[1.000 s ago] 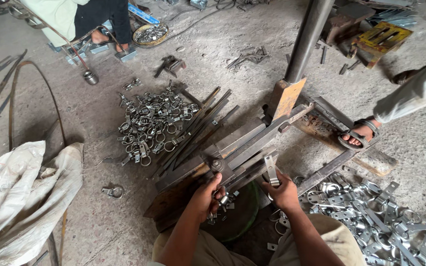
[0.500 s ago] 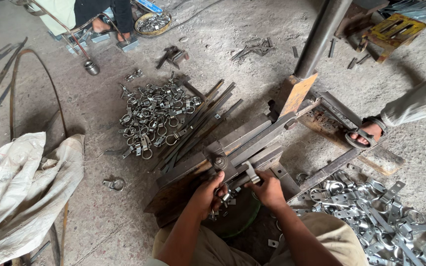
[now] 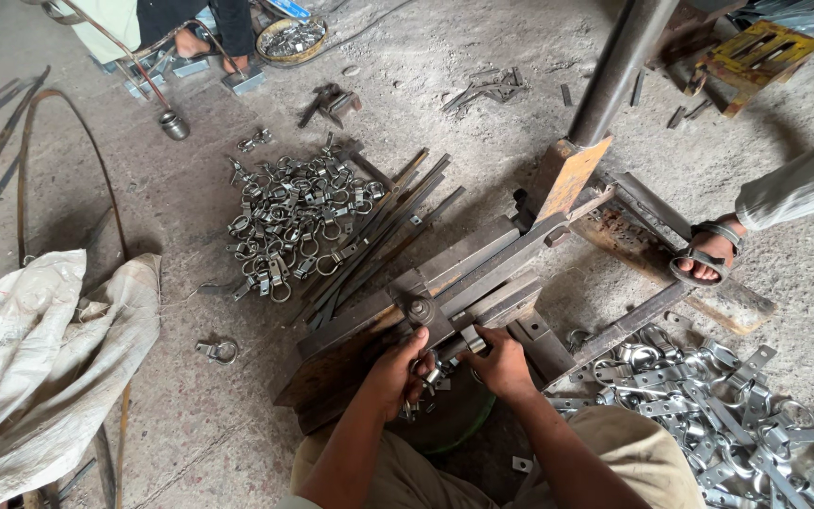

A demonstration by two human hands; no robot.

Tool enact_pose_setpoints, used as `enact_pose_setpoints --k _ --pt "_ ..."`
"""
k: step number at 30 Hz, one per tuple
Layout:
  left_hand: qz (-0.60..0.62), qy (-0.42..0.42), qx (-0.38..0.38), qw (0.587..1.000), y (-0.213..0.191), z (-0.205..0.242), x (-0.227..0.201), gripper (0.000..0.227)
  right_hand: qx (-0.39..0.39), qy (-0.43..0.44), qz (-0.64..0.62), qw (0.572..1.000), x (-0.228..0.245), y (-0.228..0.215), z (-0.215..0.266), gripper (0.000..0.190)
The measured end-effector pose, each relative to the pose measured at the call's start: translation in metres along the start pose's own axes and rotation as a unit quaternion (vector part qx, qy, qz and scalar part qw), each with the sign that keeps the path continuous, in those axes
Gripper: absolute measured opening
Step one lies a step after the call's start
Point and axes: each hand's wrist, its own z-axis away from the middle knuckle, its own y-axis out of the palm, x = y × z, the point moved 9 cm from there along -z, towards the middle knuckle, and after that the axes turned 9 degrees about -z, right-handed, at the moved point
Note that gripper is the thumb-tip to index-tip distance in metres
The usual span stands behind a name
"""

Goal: The person operates a manual lever press to shape metal hardware components. They pick up metal pieces from a pile, place them into the press die, and pull the lever to stamp the metal. The finished pieces are then dropped into a green bucket or onto a pile on the floor.

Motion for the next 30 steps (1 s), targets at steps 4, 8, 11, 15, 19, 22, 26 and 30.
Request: enact_pose_setpoints --k 4,8,11,15,19,22,26,30 --pt "0.002 0.002 0.004 1.0 0.002 0.001 -0.002 0.059 -0.002 -0.008 0.003 1.0 0.007 -0.002 0.002 0.07" --pt "0.014 0.001 0.001 1.0 0.002 0.002 -0.002 0.053 -0.001 0.005 0.001 1.0 0.009 -0.005 0.005 0.069" --pt "0.013 0.019 0.023 0.999 0.007 0.002 -0.003 0.051 -0.019 -0.016 -0.03 0.999 0.007 -0.011 0.009 0.068" --pt "0.014 0.011 0.0 1.0 0.002 0.0 0.001 0.059 -0.022 0.05 -0.034 0.998 -0.044 0.0 0.002 0.062" --pt "-0.012 -0.007 -0.013 1.0 -0.001 0.002 -0.003 0.063 -0.085 0.194 -0.194 0.958 -0.147 -0.005 0.001 0.044" --pt "-0.016 -0.017 0.003 1.0 0.0 0.004 0.0 0.066 -0.218 0.27 -0.621 0.703 -0.187 -0.023 0.009 0.041" --pt "0.003 0.0 0.032 0.999 0.007 0.0 -0.001 0.068 -0.1 0.154 -0.655 0.733 -0.064 -0.084 -0.01 0.06" --pt "0.014 -0.034 0.063 0.997 0.008 -0.01 0.02 0.069 0.013 -0.037 -0.458 0.888 0.068 -0.107 -0.011 0.087"
